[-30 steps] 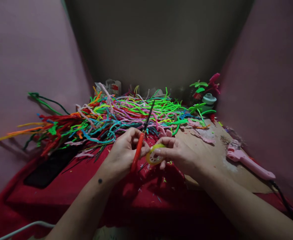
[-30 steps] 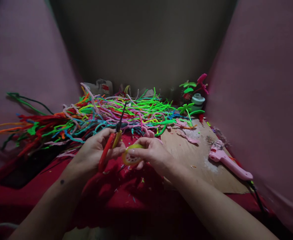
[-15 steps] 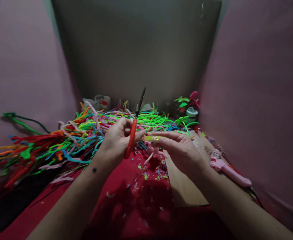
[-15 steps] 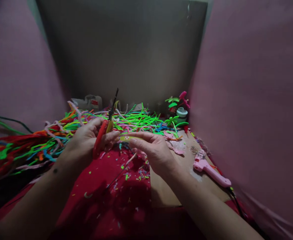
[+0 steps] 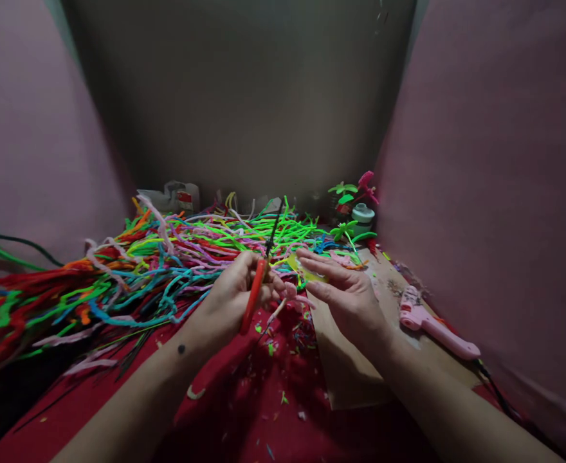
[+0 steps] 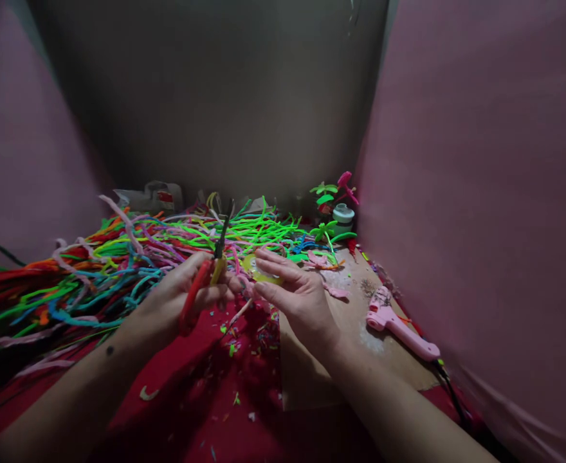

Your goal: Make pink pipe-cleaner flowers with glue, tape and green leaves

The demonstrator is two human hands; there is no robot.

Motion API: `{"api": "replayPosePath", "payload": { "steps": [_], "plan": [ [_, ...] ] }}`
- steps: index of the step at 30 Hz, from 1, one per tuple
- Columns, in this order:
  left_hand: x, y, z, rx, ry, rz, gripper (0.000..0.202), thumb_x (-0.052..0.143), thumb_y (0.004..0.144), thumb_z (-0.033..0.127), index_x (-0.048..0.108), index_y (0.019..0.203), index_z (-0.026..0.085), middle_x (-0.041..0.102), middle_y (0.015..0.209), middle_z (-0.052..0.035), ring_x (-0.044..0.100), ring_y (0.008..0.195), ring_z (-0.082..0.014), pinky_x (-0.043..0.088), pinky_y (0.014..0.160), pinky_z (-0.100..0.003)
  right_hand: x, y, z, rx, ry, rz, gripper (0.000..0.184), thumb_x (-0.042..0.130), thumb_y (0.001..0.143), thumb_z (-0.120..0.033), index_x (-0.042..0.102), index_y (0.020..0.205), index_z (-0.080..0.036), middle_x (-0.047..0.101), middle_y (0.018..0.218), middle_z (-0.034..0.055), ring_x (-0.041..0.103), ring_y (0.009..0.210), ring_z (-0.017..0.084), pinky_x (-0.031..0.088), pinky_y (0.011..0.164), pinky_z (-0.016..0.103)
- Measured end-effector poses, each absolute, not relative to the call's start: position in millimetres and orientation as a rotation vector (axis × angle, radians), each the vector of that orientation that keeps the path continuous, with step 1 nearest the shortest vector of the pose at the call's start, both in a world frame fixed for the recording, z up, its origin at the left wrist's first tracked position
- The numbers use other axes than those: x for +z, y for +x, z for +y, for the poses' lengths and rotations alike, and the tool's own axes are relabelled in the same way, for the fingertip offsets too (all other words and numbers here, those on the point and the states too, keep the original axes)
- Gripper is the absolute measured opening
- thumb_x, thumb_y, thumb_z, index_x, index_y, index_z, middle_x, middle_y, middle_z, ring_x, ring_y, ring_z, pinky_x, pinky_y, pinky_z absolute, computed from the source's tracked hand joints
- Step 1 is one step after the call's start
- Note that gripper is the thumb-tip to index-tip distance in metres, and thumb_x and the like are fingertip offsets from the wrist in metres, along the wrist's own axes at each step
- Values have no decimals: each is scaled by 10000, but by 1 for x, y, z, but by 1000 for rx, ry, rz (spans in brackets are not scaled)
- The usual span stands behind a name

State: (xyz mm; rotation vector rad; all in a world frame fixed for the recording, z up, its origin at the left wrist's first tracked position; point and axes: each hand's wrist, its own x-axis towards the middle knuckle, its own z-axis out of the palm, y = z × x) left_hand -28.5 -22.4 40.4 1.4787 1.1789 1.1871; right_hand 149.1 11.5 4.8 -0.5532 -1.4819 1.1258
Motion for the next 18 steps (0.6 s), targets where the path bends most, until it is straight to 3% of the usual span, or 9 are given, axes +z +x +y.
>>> {"api": "replayPosePath", "payload": {
  "steps": [3, 7, 11, 14, 18],
  "plan": [
    [33, -24, -21, 1196, 1497, 1253, 275, 647, 628, 218, 451, 819, 198, 611, 757, 13, 601, 667, -132, 479, 618, -251, 6, 151, 9, 899, -564, -1524, 303, 703, 712, -149, 706, 983, -285, 641, 1188, 35, 522, 1187, 211, 362, 1050, 437],
    [22, -28, -19, 1223, 1650, 1333, 252, 599, 668, 219, 435, 859, 212, 592, 789, 17, 577, 674, -126, 465, 624, -248, 6, 153, 9, 737, -586, -1505, 303, 686, 729, -143, 701, 987, -301, 624, 1211, 20, 494, 1212, 204, 346, 1062, 445],
    [18, -32, -23, 1208, 1832, 1620, 196, 585, 687, 257, 427, 797, 217, 512, 628, 58, 508, 567, -115, 409, 536, -220, 5, 152, 13, 907, -582, -1344, 241, 658, 760, -173, 711, 964, -288, 669, 1125, 19, 560, 1125, 192, 392, 1025, 419],
    [17, -27, -26, 1146, 1931, 1843, 230, 592, 685, 330, 423, 792, 216, 500, 570, 64, 481, 496, -117, 382, 477, -218, 4, 151, 16, 1155, -527, -1182, 151, 652, 774, -231, 730, 901, -258, 715, 980, 26, 643, 936, 182, 507, 874, 385],
    [18, -23, -29, 1047, 2119, 1876, 434, 539, 716, 293, 407, 1113, 175, 570, 639, 47, 556, 510, -135, 436, 502, -222, 4, 152, 16, 1268, -538, -1072, 105, 678, 752, -284, 739, 816, -227, 725, 849, 20, 662, 765, 160, 556, 703, 325]
  ]
}}
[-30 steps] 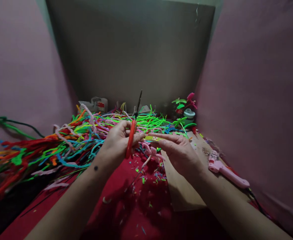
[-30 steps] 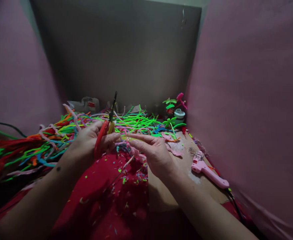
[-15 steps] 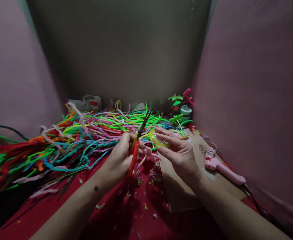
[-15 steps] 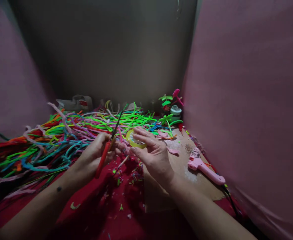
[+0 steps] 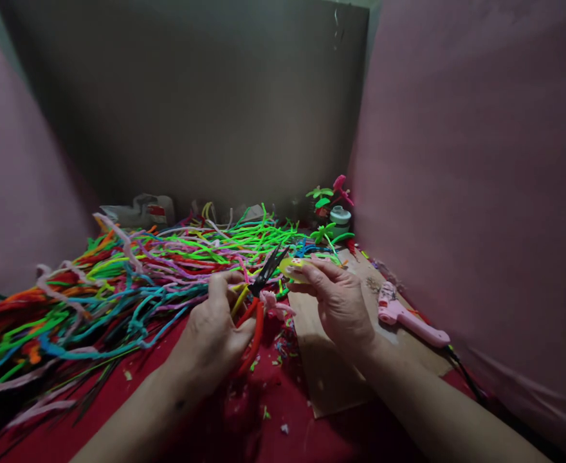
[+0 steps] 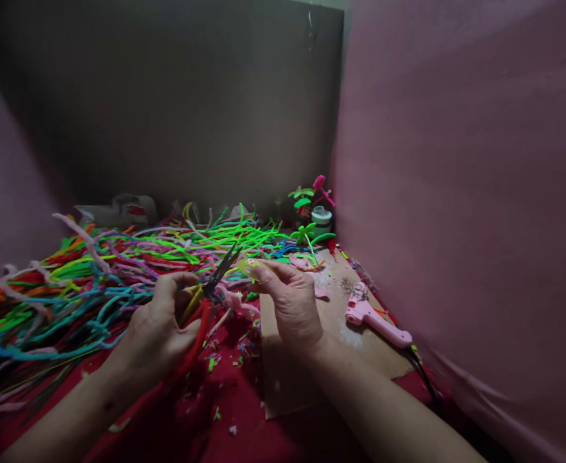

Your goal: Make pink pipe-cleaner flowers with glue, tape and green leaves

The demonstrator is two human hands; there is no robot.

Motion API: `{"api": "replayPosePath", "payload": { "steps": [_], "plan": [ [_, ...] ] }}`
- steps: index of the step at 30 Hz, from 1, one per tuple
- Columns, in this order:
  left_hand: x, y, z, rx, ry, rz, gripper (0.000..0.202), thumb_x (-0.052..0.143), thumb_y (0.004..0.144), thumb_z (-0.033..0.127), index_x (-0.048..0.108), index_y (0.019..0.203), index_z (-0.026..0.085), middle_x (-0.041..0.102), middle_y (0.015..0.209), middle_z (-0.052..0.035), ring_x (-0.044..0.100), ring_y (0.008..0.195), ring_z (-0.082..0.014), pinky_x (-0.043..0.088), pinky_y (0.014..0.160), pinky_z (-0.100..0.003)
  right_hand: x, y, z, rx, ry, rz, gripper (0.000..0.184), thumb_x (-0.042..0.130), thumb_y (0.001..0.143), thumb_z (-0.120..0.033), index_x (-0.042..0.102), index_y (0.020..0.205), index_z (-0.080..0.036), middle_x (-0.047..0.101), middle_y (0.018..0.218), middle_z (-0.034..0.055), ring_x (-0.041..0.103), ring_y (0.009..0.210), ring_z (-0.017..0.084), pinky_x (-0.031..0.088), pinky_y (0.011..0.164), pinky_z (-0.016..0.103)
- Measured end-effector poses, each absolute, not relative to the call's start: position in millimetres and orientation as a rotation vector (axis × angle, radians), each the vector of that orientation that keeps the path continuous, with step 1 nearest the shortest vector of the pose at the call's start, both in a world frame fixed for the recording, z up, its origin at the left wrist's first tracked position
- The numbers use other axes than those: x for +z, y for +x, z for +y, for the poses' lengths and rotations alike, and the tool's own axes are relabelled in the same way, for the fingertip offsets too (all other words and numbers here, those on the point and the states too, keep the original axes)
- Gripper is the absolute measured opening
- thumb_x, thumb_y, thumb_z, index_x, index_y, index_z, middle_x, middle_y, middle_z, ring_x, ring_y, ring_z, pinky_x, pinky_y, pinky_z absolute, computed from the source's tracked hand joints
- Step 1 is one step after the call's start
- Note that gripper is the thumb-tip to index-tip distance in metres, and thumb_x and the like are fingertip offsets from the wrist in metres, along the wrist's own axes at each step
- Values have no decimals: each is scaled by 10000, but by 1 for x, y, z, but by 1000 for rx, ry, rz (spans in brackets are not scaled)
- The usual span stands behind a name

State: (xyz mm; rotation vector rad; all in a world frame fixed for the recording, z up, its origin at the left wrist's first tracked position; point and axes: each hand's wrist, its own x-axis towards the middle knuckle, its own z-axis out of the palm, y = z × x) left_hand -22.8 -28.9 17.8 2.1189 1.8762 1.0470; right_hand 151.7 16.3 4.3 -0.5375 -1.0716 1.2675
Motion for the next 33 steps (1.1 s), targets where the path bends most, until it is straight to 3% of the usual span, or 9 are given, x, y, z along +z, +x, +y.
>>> {"api": "replayPosePath", "payload": {
  "steps": [3, 6, 8, 14, 33],
  "plan": [
    [14, -24, -29, 934, 2363, 1768, 593, 444, 730, 172, 314, 1308, 171, 628, 746, 8, 618, 605, -151, 489, 581, -238, 4, 154, 17, 1270, -571, -1023, 109, 688, 742, -293, 737, 816, -229, 721, 825, 14, 659, 781, 159, 545, 747, 338],
    [6, -25, -29, 881, 2550, 1661, 538, 407, 741, 133, 393, 1278, 165, 642, 1056, -87, 640, 923, -195, 508, 788, -285, 5, 157, 19, 1249, -566, -1029, 100, 687, 742, -291, 737, 810, -238, 720, 846, 18, 649, 793, 161, 531, 774, 353],
    [0, -25, -30, 860, 2594, 1644, 512, 394, 761, 136, 408, 1273, 150, 609, 1152, -117, 615, 1011, -214, 505, 834, -308, 6, 157, 20, 1229, -554, -1044, 101, 687, 739, -294, 737, 811, -243, 722, 879, 22, 646, 813, 170, 524, 781, 362],
    [-5, -22, -31, 790, 2631, 1705, 528, 395, 756, 142, 409, 1283, 102, 609, 1145, -160, 635, 967, -246, 534, 798, -360, 6, 157, 20, 1214, -541, -1040, 109, 685, 745, -269, 739, 835, -241, 728, 878, 14, 646, 823, 170, 501, 834, 374],
    [-4, -21, -33, 819, 2551, 1659, 523, 406, 724, 116, 420, 1245, 163, 613, 1156, -111, 619, 1018, -232, 530, 816, -338, 5, 157, 19, 1197, -562, -1081, 118, 664, 765, -275, 736, 859, -279, 725, 909, 7, 638, 855, 160, 480, 862, 366]
  ]
}}
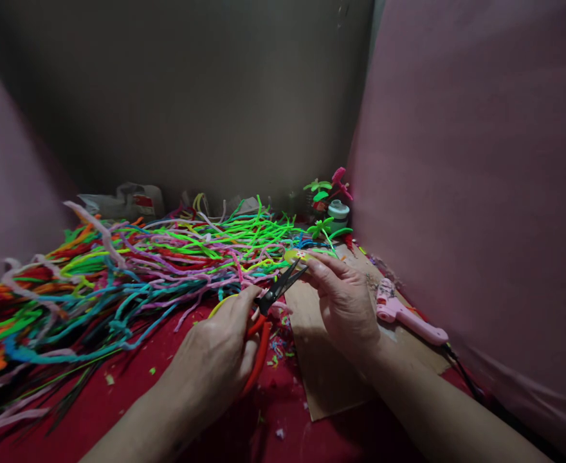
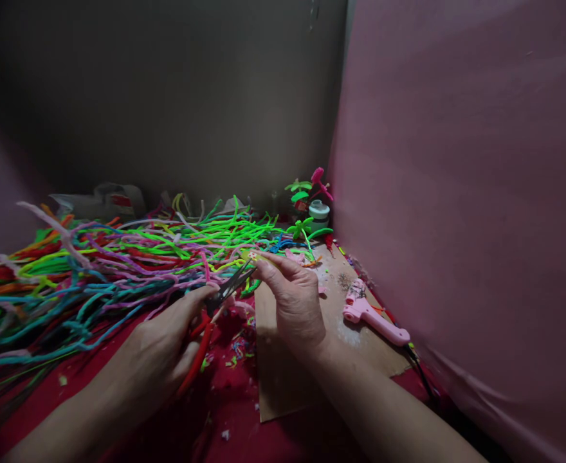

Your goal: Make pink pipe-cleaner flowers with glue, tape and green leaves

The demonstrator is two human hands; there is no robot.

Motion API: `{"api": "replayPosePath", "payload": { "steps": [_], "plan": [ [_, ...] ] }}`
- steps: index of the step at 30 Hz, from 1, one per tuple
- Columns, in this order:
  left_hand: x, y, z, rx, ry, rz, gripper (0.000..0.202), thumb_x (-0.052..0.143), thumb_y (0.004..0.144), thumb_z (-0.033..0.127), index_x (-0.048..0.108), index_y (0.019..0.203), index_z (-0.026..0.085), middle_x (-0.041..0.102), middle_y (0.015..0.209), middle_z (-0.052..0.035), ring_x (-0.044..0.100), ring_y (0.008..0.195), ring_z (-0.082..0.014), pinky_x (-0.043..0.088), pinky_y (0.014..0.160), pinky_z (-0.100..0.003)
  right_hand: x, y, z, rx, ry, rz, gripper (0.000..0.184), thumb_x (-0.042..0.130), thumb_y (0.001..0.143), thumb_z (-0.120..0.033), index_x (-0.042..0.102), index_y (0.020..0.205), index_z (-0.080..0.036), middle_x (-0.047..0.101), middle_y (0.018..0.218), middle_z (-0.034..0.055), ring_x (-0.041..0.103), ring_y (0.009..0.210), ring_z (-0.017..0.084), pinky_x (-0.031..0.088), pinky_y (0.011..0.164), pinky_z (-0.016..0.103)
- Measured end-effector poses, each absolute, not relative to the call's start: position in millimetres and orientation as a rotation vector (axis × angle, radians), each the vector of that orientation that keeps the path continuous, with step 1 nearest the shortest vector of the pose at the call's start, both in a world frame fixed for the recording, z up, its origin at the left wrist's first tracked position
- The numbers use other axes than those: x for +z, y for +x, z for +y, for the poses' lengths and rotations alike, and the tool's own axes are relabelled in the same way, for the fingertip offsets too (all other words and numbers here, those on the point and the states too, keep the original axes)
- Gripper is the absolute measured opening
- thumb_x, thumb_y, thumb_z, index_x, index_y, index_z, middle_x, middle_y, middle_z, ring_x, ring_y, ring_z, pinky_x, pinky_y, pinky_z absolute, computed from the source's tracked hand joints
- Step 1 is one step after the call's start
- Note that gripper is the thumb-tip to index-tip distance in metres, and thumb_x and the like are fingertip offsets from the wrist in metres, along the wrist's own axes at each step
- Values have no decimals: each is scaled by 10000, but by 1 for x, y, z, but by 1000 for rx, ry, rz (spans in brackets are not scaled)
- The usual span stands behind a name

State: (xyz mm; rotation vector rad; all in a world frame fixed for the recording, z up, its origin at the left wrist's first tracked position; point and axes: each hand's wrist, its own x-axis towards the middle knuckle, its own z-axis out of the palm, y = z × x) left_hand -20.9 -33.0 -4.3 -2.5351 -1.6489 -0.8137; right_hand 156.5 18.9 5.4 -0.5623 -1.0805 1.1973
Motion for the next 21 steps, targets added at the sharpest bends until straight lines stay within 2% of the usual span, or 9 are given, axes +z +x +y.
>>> {"api": "replayPosePath", "payload": {
  "steps": [5, 21],
  "plan": [
    [-5, -20, -33, -767, -2517, -1675, 527, 402, 722, 119, 420, 1248, 150, 624, 1111, -113, 630, 974, -236, 535, 782, -337, 3, 158, 20, 1182, -577, -1068, 131, 671, 762, -265, 733, 876, -250, 722, 908, 20, 640, 849, 171, 471, 882, 390],
    [-7, -19, -33, -750, -2471, -1691, 539, 382, 727, 147, 420, 1264, 123, 591, 1208, -143, 597, 1077, -245, 521, 861, -357, 3, 157, 19, 1187, -586, -1071, 130, 673, 756, -270, 733, 870, -254, 721, 899, 17, 642, 853, 172, 472, 892, 400]
  ]
}}
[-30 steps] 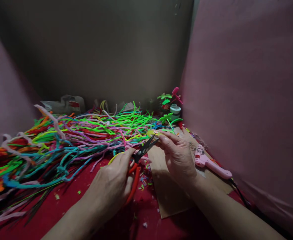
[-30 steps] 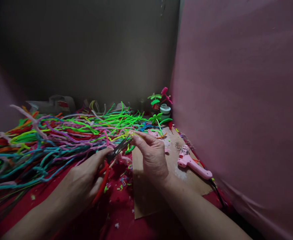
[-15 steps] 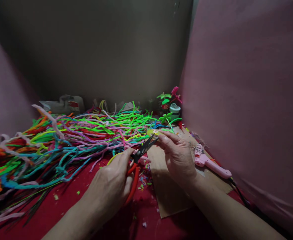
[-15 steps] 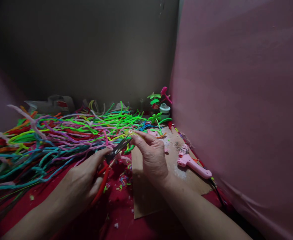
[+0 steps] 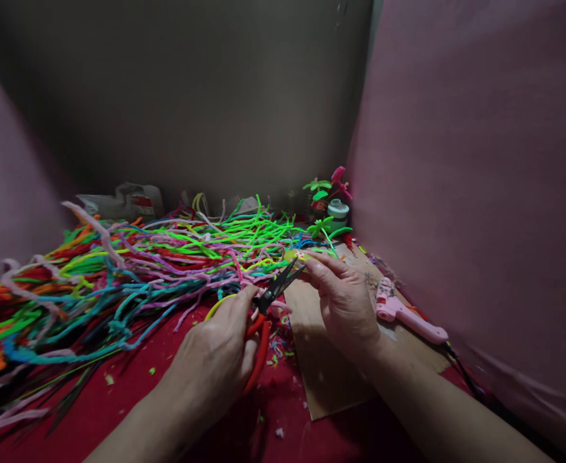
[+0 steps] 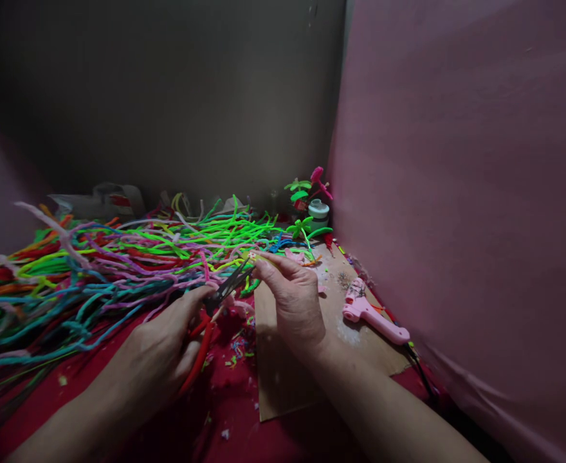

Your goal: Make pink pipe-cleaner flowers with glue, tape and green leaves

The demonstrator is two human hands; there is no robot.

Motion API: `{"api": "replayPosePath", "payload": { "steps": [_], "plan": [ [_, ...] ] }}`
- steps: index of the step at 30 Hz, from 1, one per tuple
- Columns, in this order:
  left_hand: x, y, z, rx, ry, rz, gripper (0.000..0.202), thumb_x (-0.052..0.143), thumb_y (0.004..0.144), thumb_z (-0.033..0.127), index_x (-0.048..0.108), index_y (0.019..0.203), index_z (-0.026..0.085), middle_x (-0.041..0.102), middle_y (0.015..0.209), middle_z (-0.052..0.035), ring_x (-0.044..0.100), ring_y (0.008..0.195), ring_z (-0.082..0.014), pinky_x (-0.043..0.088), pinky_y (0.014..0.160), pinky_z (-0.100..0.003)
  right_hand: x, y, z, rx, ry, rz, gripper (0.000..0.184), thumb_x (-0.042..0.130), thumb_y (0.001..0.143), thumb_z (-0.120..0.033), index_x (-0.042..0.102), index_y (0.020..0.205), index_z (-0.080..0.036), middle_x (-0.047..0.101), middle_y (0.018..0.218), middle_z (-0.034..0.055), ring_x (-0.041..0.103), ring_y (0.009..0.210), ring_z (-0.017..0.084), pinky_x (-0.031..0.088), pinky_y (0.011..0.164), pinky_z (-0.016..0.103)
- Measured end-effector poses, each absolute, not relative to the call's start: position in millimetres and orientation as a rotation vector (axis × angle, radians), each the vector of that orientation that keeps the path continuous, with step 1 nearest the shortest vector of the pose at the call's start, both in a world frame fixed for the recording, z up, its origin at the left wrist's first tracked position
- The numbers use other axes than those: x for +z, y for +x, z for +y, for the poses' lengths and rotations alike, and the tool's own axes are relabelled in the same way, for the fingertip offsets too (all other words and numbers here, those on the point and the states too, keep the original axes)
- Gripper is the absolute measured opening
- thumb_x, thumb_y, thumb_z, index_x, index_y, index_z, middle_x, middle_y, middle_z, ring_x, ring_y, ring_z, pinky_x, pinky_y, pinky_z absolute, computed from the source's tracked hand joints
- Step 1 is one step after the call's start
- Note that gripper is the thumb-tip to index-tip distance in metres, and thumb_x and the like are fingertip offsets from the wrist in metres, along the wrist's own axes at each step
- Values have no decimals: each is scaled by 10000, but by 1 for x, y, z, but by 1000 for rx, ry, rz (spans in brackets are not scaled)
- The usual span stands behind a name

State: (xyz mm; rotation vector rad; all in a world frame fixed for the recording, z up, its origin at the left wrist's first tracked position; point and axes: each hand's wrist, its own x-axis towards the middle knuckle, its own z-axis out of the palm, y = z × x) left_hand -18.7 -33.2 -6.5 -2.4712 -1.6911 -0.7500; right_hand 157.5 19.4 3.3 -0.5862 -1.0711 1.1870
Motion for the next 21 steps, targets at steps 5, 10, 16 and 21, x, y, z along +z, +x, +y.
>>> {"api": "replayPosePath", "payload": {
  "steps": [5, 10, 16, 21],
  "plan": [
    [-5, -18, -34, -781, -2503, -1694, 537, 387, 722, 124, 421, 1258, 132, 610, 1185, -130, 605, 1064, -237, 516, 860, -343, 2, 157, 20, 1184, -564, -1077, 129, 671, 759, -257, 736, 871, -255, 724, 902, 14, 642, 871, 174, 472, 894, 394],
    [1, -17, -36, -812, -2617, -1771, 464, 391, 776, 152, 428, 1238, 170, 642, 1134, -109, 630, 1017, -233, 520, 829, -335, 2, 157, 20, 1156, -584, -1105, 145, 668, 760, -253, 733, 888, -274, 725, 950, 9, 637, 925, 177, 453, 927, 393],
    [5, -17, -38, -863, -2701, -1812, 470, 410, 788, 162, 430, 1257, 182, 632, 1170, -103, 622, 1030, -235, 512, 817, -319, 3, 160, 19, 1007, -615, -1208, 152, 654, 776, -226, 729, 898, -277, 721, 956, 0, 619, 960, 170, 435, 953, 379],
    [8, -17, -40, -930, -2755, -1809, 473, 460, 773, 186, 470, 1246, 182, 666, 1106, -88, 646, 956, -227, 516, 753, -276, 2, 161, 19, 822, -671, -1313, 172, 639, 785, -195, 726, 912, -271, 716, 964, 5, 619, 969, 171, 428, 957, 384]
  ]
}}
